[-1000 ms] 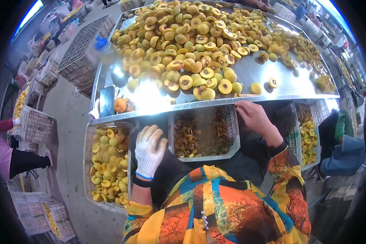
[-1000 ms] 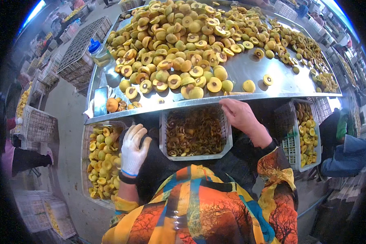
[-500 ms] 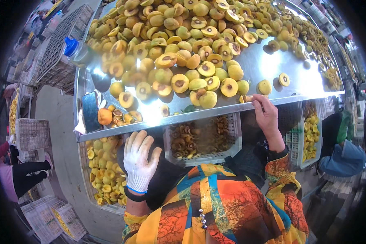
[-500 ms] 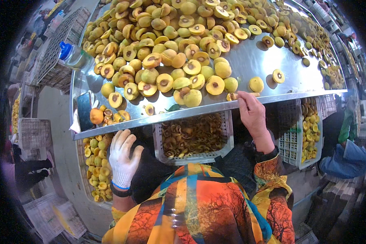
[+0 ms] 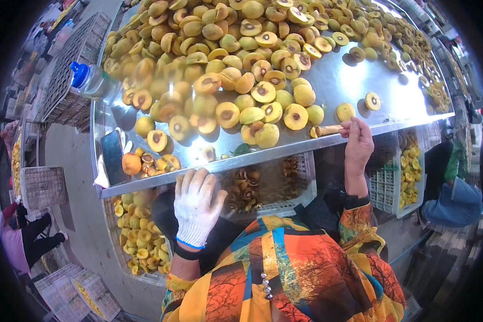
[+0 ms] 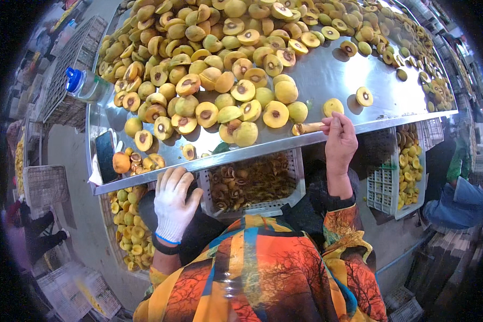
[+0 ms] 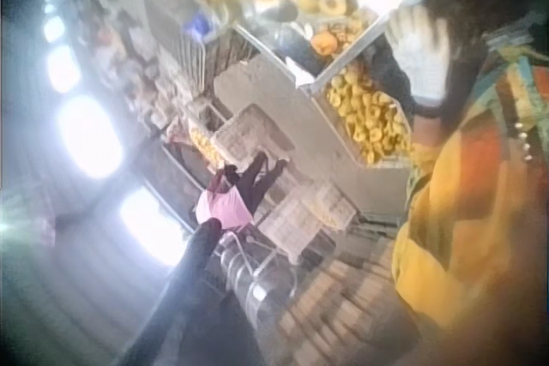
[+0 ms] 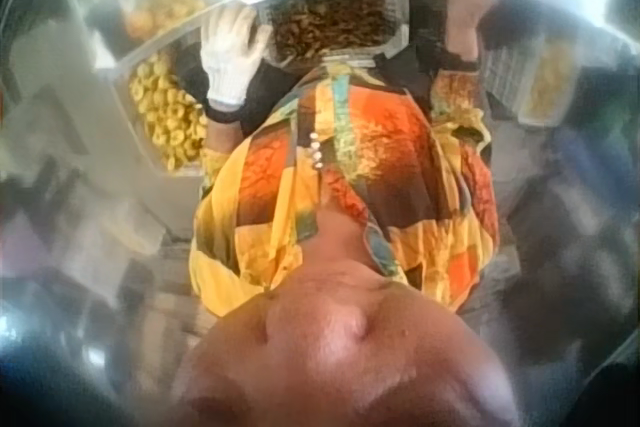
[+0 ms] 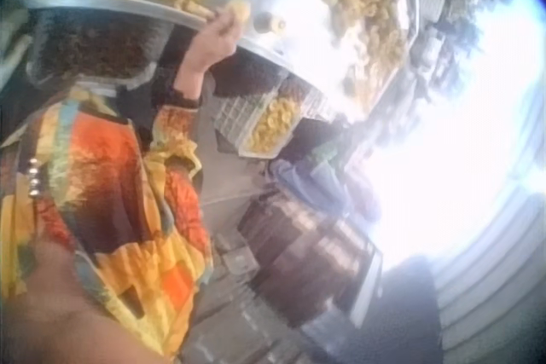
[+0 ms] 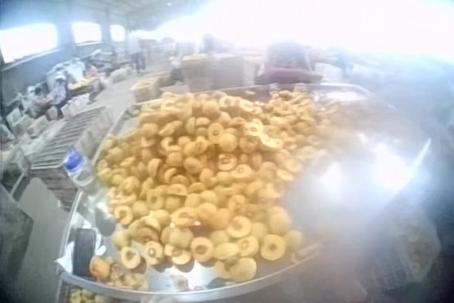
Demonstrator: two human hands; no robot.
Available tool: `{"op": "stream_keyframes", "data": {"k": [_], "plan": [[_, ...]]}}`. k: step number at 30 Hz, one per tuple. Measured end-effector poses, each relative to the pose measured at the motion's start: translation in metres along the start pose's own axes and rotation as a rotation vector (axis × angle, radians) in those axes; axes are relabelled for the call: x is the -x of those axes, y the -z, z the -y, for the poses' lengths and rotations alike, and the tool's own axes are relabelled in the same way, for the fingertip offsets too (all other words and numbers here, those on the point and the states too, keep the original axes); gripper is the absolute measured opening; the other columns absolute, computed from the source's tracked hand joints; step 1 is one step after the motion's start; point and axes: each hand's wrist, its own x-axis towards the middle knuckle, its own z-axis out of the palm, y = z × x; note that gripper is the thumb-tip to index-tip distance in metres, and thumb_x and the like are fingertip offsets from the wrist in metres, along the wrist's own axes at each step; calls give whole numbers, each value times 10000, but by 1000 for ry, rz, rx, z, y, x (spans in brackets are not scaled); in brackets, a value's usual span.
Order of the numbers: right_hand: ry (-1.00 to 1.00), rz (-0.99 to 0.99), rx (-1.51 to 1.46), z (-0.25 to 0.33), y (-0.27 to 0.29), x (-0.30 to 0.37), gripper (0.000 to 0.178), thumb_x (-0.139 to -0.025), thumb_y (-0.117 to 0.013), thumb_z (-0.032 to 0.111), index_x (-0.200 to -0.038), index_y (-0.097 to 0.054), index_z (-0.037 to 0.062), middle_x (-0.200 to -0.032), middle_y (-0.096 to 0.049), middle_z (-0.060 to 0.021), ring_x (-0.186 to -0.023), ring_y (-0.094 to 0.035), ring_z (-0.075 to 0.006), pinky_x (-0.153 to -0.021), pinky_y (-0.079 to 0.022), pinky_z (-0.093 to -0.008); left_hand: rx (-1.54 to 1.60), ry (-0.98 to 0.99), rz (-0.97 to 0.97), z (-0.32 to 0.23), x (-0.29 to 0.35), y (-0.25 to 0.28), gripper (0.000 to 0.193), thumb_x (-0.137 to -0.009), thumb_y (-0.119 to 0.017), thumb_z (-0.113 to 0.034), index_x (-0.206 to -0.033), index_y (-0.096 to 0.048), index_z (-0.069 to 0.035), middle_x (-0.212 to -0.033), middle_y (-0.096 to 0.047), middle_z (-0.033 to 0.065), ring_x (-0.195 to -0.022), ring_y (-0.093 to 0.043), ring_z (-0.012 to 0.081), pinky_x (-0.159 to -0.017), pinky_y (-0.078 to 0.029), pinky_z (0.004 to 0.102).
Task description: The person uses a small knife to remove the pits from yellow fruits, likely apricots, on a metal table. They hold the fruit in a gloved left hand and use the knife in the right hand to scoop out the pit, then place the pitted fruit into a white crate below.
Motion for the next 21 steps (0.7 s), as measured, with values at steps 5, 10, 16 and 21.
{"op": "stream_keyframes", "data": {"k": [5,10,16,21], "plan": [[47,150,144,0,10,-16,160,-892,-538,96,-991,-581,-23,-790,-645,-73,-670,-592,-94,-621,-486,-223,-35,-11,53,-2,-2,1,337,-624,-702,-121,-916,-560,-31,-1029,-555,122,-1008,-516,329,-885,-404,434],[80,817,761,8,21,-56,266,-880,-475,293,-955,-597,69,-858,-617,-181,-822,-574,-377,-735,-453,-425,-66,-22,43,-4,-3,-1,326,-647,-695,-125,-929,-560,-34,-1030,-557,123,-1000,-523,320,-875,-414,424],[213,1236,837,-4,12,-89,261,-856,-503,257,-979,-606,51,-861,-622,-158,-814,-587,-338,-732,-457,-391,-54,-20,57,-6,-24,2,334,-710,-652,-125,-1019,-550,-55,-1075,-549,126,-950,-547,323,-851,-431,402],[245,1415,912,-21,6,-102,269,-841,-532,282,-965,-618,59,-867,-628,-158,-825,-594,-322,-731,-456,-395,23,-144,69,-23,-87,-8,357,-766,-603,-174,-1100,-516,-81,-1096,-528,121,-914,-564,308,-807,-458,398]]}}
